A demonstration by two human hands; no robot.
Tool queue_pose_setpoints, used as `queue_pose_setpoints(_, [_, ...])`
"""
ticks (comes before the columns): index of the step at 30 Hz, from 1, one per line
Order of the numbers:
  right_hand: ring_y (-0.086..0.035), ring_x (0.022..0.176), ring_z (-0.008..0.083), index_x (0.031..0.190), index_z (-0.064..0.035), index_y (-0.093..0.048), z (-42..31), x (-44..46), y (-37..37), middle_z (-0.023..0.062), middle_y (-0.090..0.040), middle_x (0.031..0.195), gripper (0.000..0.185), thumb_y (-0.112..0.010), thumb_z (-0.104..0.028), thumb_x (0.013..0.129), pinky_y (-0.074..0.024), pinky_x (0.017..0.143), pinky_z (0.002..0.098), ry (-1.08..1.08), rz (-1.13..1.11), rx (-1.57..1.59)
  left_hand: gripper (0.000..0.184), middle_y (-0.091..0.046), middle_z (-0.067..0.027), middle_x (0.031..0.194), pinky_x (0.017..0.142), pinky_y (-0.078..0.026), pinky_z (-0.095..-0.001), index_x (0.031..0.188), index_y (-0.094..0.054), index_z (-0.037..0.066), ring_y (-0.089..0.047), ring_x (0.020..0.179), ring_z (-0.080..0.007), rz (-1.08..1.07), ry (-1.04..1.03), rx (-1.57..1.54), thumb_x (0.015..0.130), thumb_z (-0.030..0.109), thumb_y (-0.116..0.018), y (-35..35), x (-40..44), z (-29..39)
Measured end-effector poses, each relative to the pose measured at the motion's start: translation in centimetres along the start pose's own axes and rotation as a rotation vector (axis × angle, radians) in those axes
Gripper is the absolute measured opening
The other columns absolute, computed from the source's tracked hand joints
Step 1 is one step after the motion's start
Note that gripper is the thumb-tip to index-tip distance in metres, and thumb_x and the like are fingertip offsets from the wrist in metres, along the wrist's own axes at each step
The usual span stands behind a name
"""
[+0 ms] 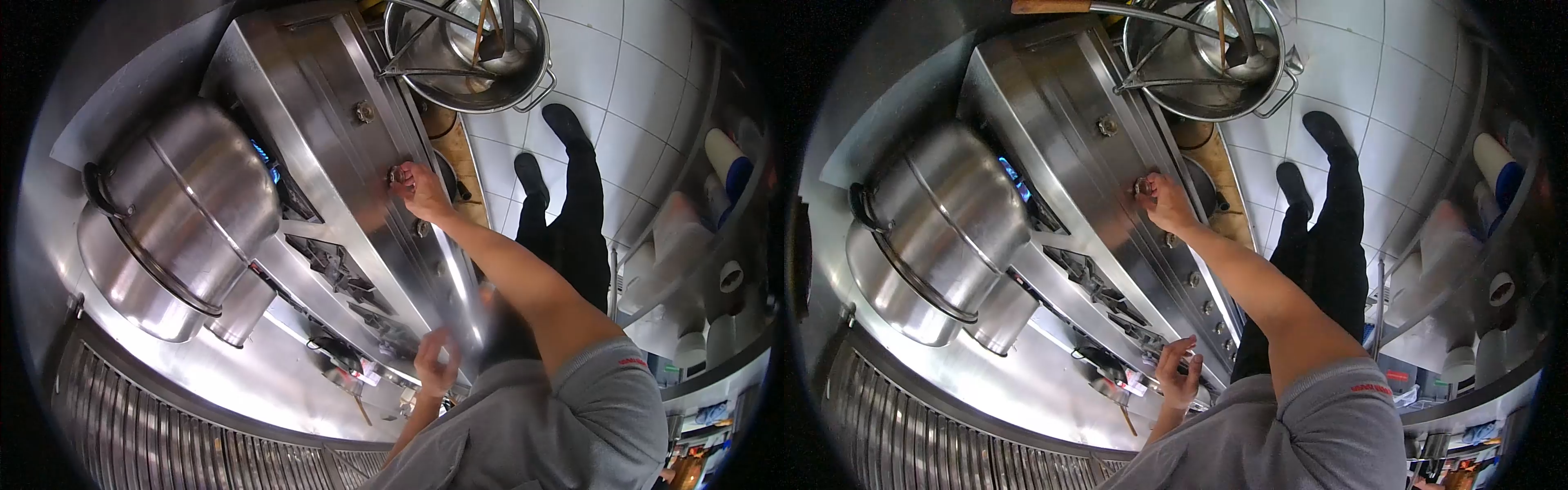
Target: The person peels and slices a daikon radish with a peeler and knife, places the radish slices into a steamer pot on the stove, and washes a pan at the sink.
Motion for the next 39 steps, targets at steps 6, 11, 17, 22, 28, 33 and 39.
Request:
queue_pose_setpoints(6, [-0.068,0.086,0.0276,0.115,0.0046,-0.061,0.5,0.0,-0.3,0.0171,-0.066,0.101,0.04,-0.078,-0.013,0.083,-0.0553,0.076,0.038,0.031,0.018,0.014,0.027,-0.07,-0.0183,0.107,0.083,-0.052,-0.0346,0.105,-0.069,-0.003,-0.068,0.091,-0.0284,-0.023,0.096,-0.072,0.079,0.0,-0.074,-0.6,-0.2,0.4])
queue_pose_setpoints(11, [-0.069,0.086,0.0275,0.114,0.0051,-0.061,-0.5,0.0,0.2,0.0172,-0.066,0.101,0.039,-0.078,-0.013,0.084,-0.0555,0.076,0.0385,0.025,0.001,-0.028,0.026,-0.07,-0.0186,0.108,0.083,-0.052,-0.0346,0.106,-0.069,-0.003,-0.068,0.092,-0.0285,-0.029,0.113,-0.09,0.08,0.0,-0.074,-0.6,0.0,0.8])
queue_pose_setpoints(17, [-0.068,0.082,0.028,0.114,0.0041,-0.061,-0.5,-0.1,0.0,0.0171,-0.066,0.1,0.037,-0.077,-0.014,0.085,-0.0553,0.075,0.0388,0.043,0.031,-0.028,0.028,-0.07,-0.0187,0.108,0.082,-0.053,-0.0347,0.108,-0.07,-0.003,-0.068,0.092,-0.0282,-0.038,0.126,-0.071,0.081,0.0,-0.074,-0.6,-0.3,0.7])
queue_pose_setpoints(22, [-0.068,0.085,0.0277,0.114,0.0038,-0.061,0.3,0.0,-0.4,0.0169,-0.065,0.1,0.037,-0.077,-0.014,0.085,-0.0549,0.076,0.0378,0.021,0.012,0.0,0.031,-0.069,-0.0179,0.109,0.084,-0.054,-0.0353,0.118,-0.07,-0.001,-0.069,0.098,-0.0276,-0.045,0.109,-0.091,0.094,0.018,-0.068,-1.1,-0.3,0.5])
queue_pose_setpoints(28, [-0.067,0.084,0.0274,0.113,0.0037,-0.061,0.2,0.0,-0.4,0.0167,-0.065,0.098,0.035,-0.076,-0.012,0.085,-0.0542,0.076,0.0376,0.026,0.026,0.005,0.032,-0.069,-0.0181,0.109,0.084,-0.054,-0.0355,0.118,-0.07,-0.002,-0.069,0.098,-0.0275,-0.049,0.155,-0.117,0.095,0.02,-0.067,-1.7,-0.8,-0.3])
queue_pose_setpoints(33, [-0.066,0.083,0.0276,0.109,0.0037,-0.062,-0.7,-0.1,-0.2,0.0166,-0.064,0.095,0.031,-0.075,-0.011,0.085,-0.0536,0.076,0.0388,0.007,0.036,0.052,0.032,-0.07,-0.0179,0.11,0.085,-0.054,-0.0356,0.117,-0.069,-0.002,-0.069,0.099,-0.0277,-0.076,0.202,-0.177,0.095,0.021,-0.067,-2.5,-1.1,-1.0])
queue_pose_setpoints(39, [-0.067,0.082,0.025,0.111,0.0005,-0.061,-0.6,-0.1,-0.3,0.0143,-0.066,0.094,0.032,-0.077,-0.013,0.086,-0.0549,0.075,0.0348,-0.01,0.021,-0.04,0.031,-0.07,-0.0182,0.11,0.085,-0.053,-0.0357,0.116,-0.07,-0.003,-0.068,0.099,-0.0268,-0.057,0.228,-0.205,0.095,0.02,-0.067,-3.0,-1.7,-1.2])
Point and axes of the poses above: each hand's wrist, its own x-axis towards the middle knuckle, its own y-axis out of the back of the hand, z = x × y, the point moved 3 cm from there along x, towards the middle knuckle
